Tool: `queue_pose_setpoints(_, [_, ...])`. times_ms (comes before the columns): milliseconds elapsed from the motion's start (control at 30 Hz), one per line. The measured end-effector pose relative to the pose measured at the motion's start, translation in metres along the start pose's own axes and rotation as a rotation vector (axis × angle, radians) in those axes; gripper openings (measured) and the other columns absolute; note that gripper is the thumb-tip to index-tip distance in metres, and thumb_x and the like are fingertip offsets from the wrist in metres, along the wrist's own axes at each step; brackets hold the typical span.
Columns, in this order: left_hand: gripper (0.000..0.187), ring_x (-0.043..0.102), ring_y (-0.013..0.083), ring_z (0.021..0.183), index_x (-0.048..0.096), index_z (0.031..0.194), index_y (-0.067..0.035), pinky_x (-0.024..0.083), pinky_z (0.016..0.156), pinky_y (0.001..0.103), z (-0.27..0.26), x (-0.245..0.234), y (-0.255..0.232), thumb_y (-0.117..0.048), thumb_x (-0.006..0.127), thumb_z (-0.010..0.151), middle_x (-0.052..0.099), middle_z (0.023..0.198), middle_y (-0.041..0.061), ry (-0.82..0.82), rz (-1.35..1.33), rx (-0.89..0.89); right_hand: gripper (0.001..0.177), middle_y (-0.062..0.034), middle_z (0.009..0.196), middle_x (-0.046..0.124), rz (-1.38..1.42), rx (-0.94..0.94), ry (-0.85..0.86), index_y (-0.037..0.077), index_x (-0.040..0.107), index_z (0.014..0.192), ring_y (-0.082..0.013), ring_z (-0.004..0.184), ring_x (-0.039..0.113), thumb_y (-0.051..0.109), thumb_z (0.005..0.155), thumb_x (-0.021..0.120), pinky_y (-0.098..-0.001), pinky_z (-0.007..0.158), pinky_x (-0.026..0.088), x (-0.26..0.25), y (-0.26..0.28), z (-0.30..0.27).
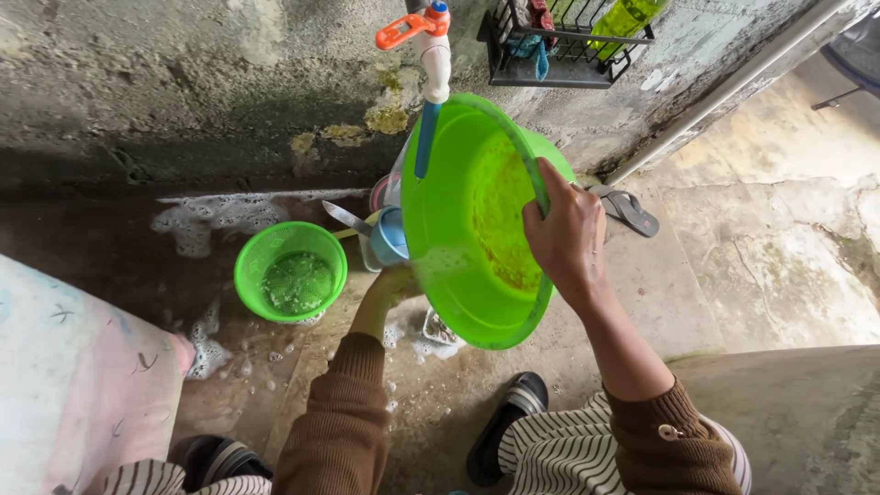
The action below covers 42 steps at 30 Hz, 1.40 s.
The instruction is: Washing various kitchen utensils and containers with soap and water at a low-mounted tap.
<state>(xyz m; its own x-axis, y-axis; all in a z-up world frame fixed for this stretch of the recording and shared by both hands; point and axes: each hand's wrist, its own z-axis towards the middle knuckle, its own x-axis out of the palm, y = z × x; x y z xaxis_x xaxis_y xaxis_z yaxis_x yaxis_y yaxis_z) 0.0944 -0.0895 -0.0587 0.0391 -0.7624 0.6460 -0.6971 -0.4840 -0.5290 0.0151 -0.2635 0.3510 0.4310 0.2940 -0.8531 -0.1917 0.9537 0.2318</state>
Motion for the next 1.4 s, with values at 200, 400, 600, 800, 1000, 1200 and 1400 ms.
queue_pose_setpoints(200, [0.032, 0.065, 0.0204, 0.086, 0.059, 0.13, -0.005, 0.06, 0.074, 0.037, 0.038, 0.017, -0.021, -0.018, 0.057, 0.101, 0.067, 0.111, 0.011, -0.146, 0.191, 0.124, 0.056, -0.0201, 0.098, 0.075, -0.044, -0.1, -0.141, 0.01, 0.066, 0.136, -0.0384, 0.075, 0.071, 0.007, 0.079, 0.07, -0.0483, 0.066, 0.056, 0.007, 0.012, 0.004])
queue_pose_setpoints(400, [0.032, 0.062, 0.0258, 0.081, 0.068, 0.115, -0.003, 0.051, 0.072, 0.042, 0.054, 0.032, -0.029, -0.029, 0.06, 0.099, 0.069, 0.092, 0.015, -0.239, 0.495, 0.225, 0.057, -0.0194, 0.103, 0.075, -0.087, -0.094, -0.122, 0.012, 0.065, 0.137, -0.0389, 0.075, 0.072, 0.007, 0.08, 0.07, -0.0494, 0.065, 0.056, 0.006, 0.013, 0.005])
queue_pose_setpoints(600, [0.045, 0.067, 0.0239, 0.092, 0.069, 0.111, 0.0, 0.054, 0.076, 0.039, 0.056, 0.024, -0.021, -0.039, 0.079, 0.091, 0.07, 0.1, 0.012, -0.409, 0.718, 0.338, 0.051, -0.0104, 0.08, 0.075, 0.056, -0.069, -0.054, 0.005, 0.067, 0.136, -0.0179, 0.048, 0.063, -0.003, 0.086, 0.065, -0.0331, 0.04, 0.047, 0.023, -0.032, 0.004])
queue_pose_setpoints(800, [0.039, 0.069, 0.0252, 0.098, 0.069, 0.117, -0.009, 0.056, 0.079, 0.043, 0.014, -0.009, -0.03, -0.027, 0.078, 0.083, 0.073, 0.11, 0.009, -0.295, 0.067, 0.297, 0.058, -0.0036, 0.074, 0.064, 0.476, 0.133, -0.057, 0.002, 0.069, 0.137, -0.0049, 0.058, 0.053, -0.007, 0.079, 0.066, -0.0219, 0.05, 0.041, 0.048, -0.112, 0.014])
queue_pose_setpoints(1000, [0.032, 0.069, 0.0225, 0.093, 0.071, 0.115, -0.004, 0.059, 0.082, 0.038, -0.066, -0.023, -0.056, -0.012, 0.073, 0.084, 0.07, 0.107, 0.012, -0.299, -0.143, 0.436, 0.046, -0.001, 0.088, 0.067, 0.768, 0.237, -0.041, 0.002, 0.072, 0.133, -0.0057, 0.069, 0.054, -0.006, 0.087, 0.07, -0.0214, 0.06, 0.042, 0.135, -0.199, -0.009])
queue_pose_setpoints(1200, [0.024, 0.068, 0.0189, 0.08, 0.072, 0.106, 0.0, 0.056, 0.072, 0.036, -0.129, -0.049, -0.057, -0.011, 0.074, 0.085, 0.073, 0.092, 0.011, -0.6, 0.075, 0.367, 0.034, -0.0126, 0.089, 0.073, 0.042, 0.181, 0.057, 0.011, 0.076, 0.117, -0.0232, 0.071, 0.066, 0.01, 0.084, 0.085, -0.039, 0.069, 0.055, 0.176, -0.177, -0.031])
queue_pose_setpoints(1400, [0.028, 0.06, 0.018, 0.065, 0.076, 0.093, 0.002, 0.046, 0.062, 0.039, -0.185, -0.049, -0.08, -0.025, 0.075, 0.085, 0.07, 0.076, 0.01, -0.821, 0.426, 0.469, 0.025, -0.0125, 0.103, 0.075, 0.239, 0.082, -0.098, 0.011, 0.076, 0.111, -0.0263, 0.09, 0.072, 0.006, 0.086, 0.073, -0.0356, 0.081, 0.057, 0.207, -0.086, -0.032])
